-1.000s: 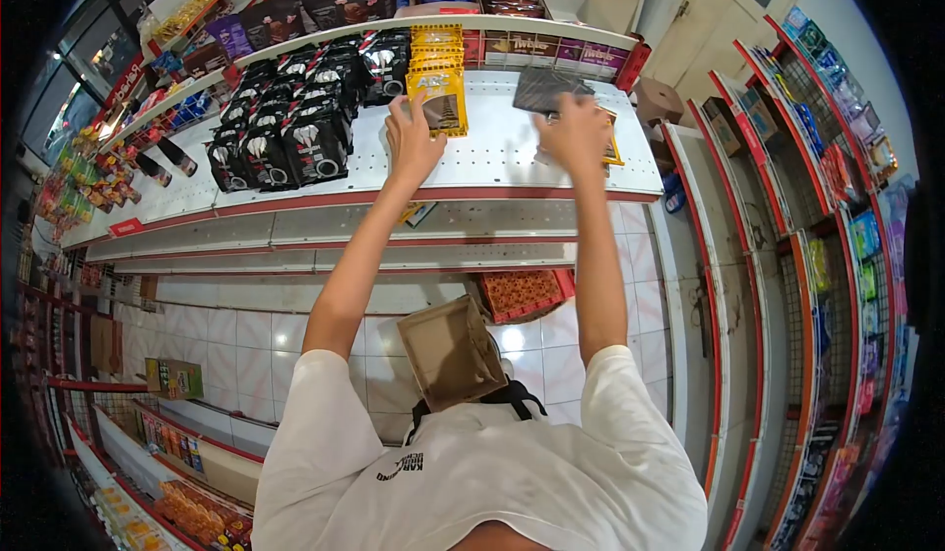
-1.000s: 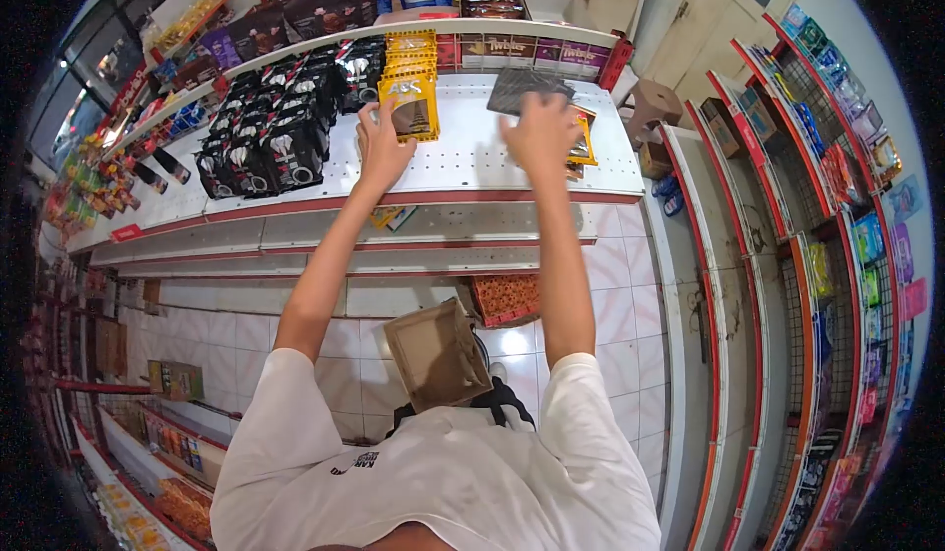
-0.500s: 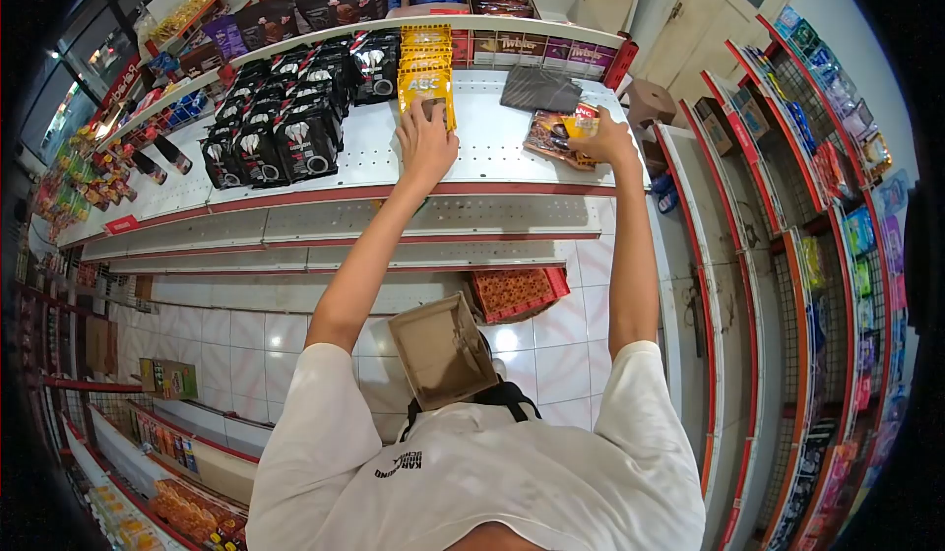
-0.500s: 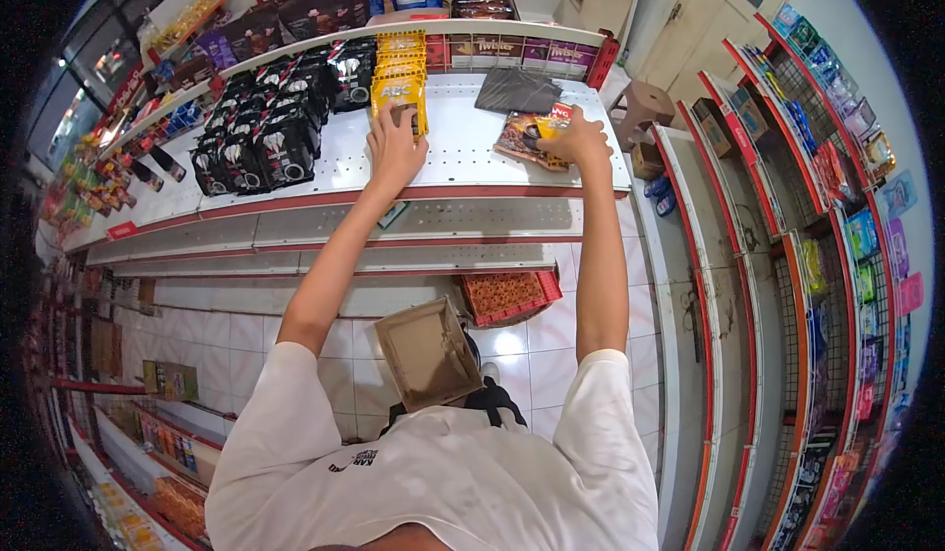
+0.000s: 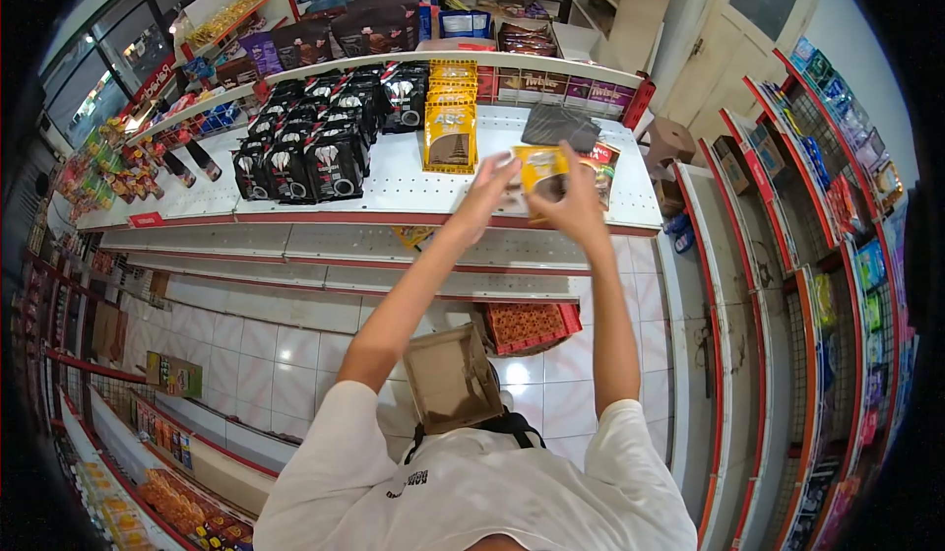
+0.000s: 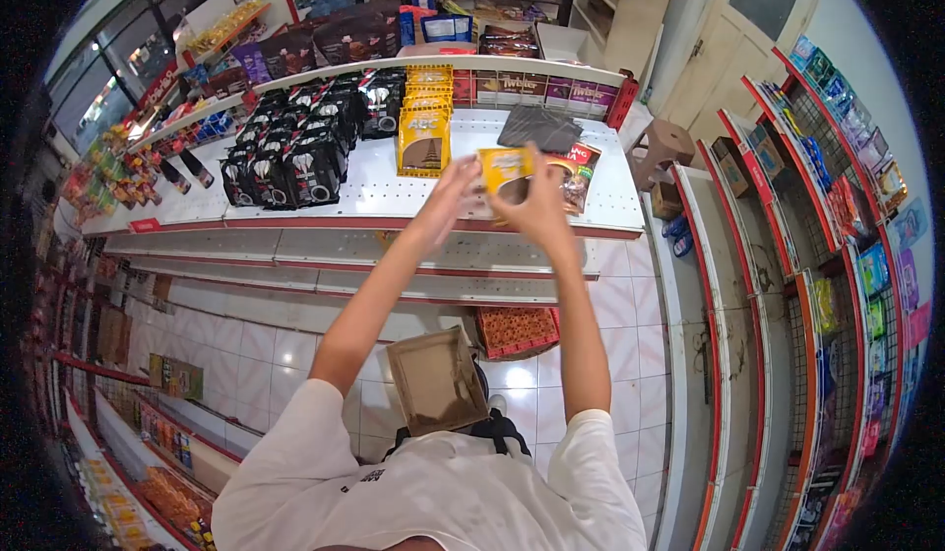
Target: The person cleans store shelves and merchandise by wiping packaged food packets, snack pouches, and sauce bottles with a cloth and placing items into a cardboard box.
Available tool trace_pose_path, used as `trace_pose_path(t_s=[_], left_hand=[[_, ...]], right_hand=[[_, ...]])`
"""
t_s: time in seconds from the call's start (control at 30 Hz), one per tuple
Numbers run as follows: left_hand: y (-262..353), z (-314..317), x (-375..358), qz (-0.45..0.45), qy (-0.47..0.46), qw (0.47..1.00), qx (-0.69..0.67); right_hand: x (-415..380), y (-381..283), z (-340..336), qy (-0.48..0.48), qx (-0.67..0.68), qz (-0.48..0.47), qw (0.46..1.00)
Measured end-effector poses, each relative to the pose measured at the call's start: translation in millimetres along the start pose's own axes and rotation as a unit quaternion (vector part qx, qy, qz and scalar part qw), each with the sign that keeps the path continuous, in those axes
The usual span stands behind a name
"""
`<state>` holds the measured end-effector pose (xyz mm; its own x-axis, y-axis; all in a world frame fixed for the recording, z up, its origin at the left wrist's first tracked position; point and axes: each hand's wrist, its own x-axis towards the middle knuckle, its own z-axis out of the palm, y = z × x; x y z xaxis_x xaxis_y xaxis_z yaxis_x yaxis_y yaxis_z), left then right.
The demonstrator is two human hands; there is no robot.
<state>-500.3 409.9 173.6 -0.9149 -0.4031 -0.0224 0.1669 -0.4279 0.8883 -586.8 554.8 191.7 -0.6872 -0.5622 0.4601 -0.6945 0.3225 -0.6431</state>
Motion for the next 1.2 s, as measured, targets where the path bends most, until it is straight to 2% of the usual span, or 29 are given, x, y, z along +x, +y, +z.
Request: trace_pose_path(t_s=[0.07, 0.1, 0.17, 0.2, 0.23, 0.27, 0.3, 0.33, 0.37, 0.4, 0.43, 0.5, 0.53, 0.6, 0.67, 0.73, 0.8, 0.83, 0.87, 0.9, 0.93, 0.97, 1.0, 1.07, 1.13, 1.2], left_hand=[[-12.2, -9.7, -5.7, -0.038, -0.014, 0.995, -0.095], [-23.6, -20.6, -5.9, -0.002, 0.0, 0.994, -0.11], [-32.3, -44.0, -25.2, -0.021, -0.019, 0.985, -0.172], [-29.8, -47.0, -44.6, -0.045, 0.001, 0.978, -0.203], [-23.2, -46.6, -66.3, -0.069, 0.02, 0.97, -0.232], [-21.9, -48.0, -88.3, -0.086, 0.027, 0.962, -0.256], [-15.0, -39.7, -110.4, -0.083, 0.078, 0.964, -0.24], [-27.6, -51.3, -124.7, -0.108, 0.072, 0.956, -0.261], [-41.8, -65.2, -141.0, -0.133, 0.066, 0.947, -0.283], [-52.8, -72.8, -162.9, -0.132, 0.062, 0.92, -0.364], [-62.6, -79.5, -183.0, -0.128, 0.055, 0.886, -0.441], [-78.9, -87.1, -218.7, -0.101, 0.008, 0.823, -0.558], [-77.9, -87.5, -231.5, -0.101, 0.009, 0.825, -0.556], [-72.5, -84.4, -254.1, -0.102, 0.128, 0.904, -0.396], [-66.6, -83.7, -260.9, -0.097, 0.1, 0.912, -0.385], [-66.2, -94.0, -261.6, -0.09, 0.068, 0.919, -0.377], [-72.9, -103.2, -255.3, -0.138, 0.105, 0.905, -0.388], [-73.2, -101.3, -248.4, -0.124, 0.107, 0.922, -0.35], [-74.6, -97.3, -238.4, -0.123, 0.107, 0.918, -0.362], [-76.9, -95.5, -228.7, -0.12, 0.106, 0.926, -0.343], [-76.8, -93.9, -220.7, -0.119, 0.107, 0.933, -0.321], [-74.1, -87.2, -212.0, -0.118, 0.111, 0.931, -0.327], [-71.4, -75.7, -203.1, -0.115, 0.113, 0.931, -0.327], [-67.7, -61.6, -199.4, -0.126, 0.125, 0.929, -0.324], [-67.6, -55.2, -204.7, -0.133, 0.09, 0.917, -0.365], [-86.7, -56.2, -208.6, -0.133, 0.095, 0.937, -0.309]], right_hand=[[-5.6, -17.3, 16.8, -0.074, 0.015, -0.04, 0.996], [-4.3, -29.7, 13.6, -0.11, 0.069, -0.027, 0.991], [33.0, -2.9, 21.6, -0.079, 0.058, -0.05, 0.994], [57.8, 17.9, 29.1, -0.05, 0.049, -0.069, 0.995], [81.7, 42.1, 40.5, 0.007, -0.042, -0.078, 0.996], [95.3, 34.9, 33.4, -0.02, -0.149, -0.017, 0.989], [115.0, 55.4, 41.8, -0.056, -0.201, -0.004, 0.978], [125.2, 70.3, 49.3, -0.053, -0.198, -0.002, 0.979], [132.0, 82.8, 56.2, -0.103, -0.278, 0.009, 0.955], [140.3, 94.2, 62.5, -0.152, -0.356, 0.019, 0.922], [153.1, 106.8, 68.7, -0.147, -0.354, 0.02, 0.923], [175.3, 125.0, 79.1, -0.223, -0.318, 0.06, 0.92], [179.9, 127.6, 80.5, -0.222, -0.316, 0.06, 0.92], [180.7, 132.9, 81.4, -0.192, -0.356, -0.004, 0.915], [174.7, 114.5, 64.4, -0.173, -0.342, -0.001, 0.924], [164.2, 64.5, 36.1, -0.114, -0.314, 0.023, 0.942], [108.3, 10.0, 9.7, 0.045, -0.193, -0.039, 0.979], [75.0, -9.0, 7.5, 0.089, -0.137, -0.062, 0.985], [39.2, -23.9, 10.4, 0.13, -0.078, -0.083, 0.985], [2.6, -37.2, 17.5, 0.18, -0.055, -0.174, 0.967], [-45.1, -62.3, 23.7, 0.129, -0.017, -0.119, 0.984], [-83.9, -75.1, 35.1, 0.078, 0.011, -0.131, 0.988], [-119.5, -84.1, 49.5, -0.028, 0.045, -0.109, 0.993], [-173.5, -97.0, 71.6, -0.183, -0.001, -0.121, 0.976], [-191.1, -93.8, 79.4, -0.192, 0.023, -0.085, 0.977], [-195.9, -84.8, 85.8, -0.173, 0.01, -0.052, 0.984]])
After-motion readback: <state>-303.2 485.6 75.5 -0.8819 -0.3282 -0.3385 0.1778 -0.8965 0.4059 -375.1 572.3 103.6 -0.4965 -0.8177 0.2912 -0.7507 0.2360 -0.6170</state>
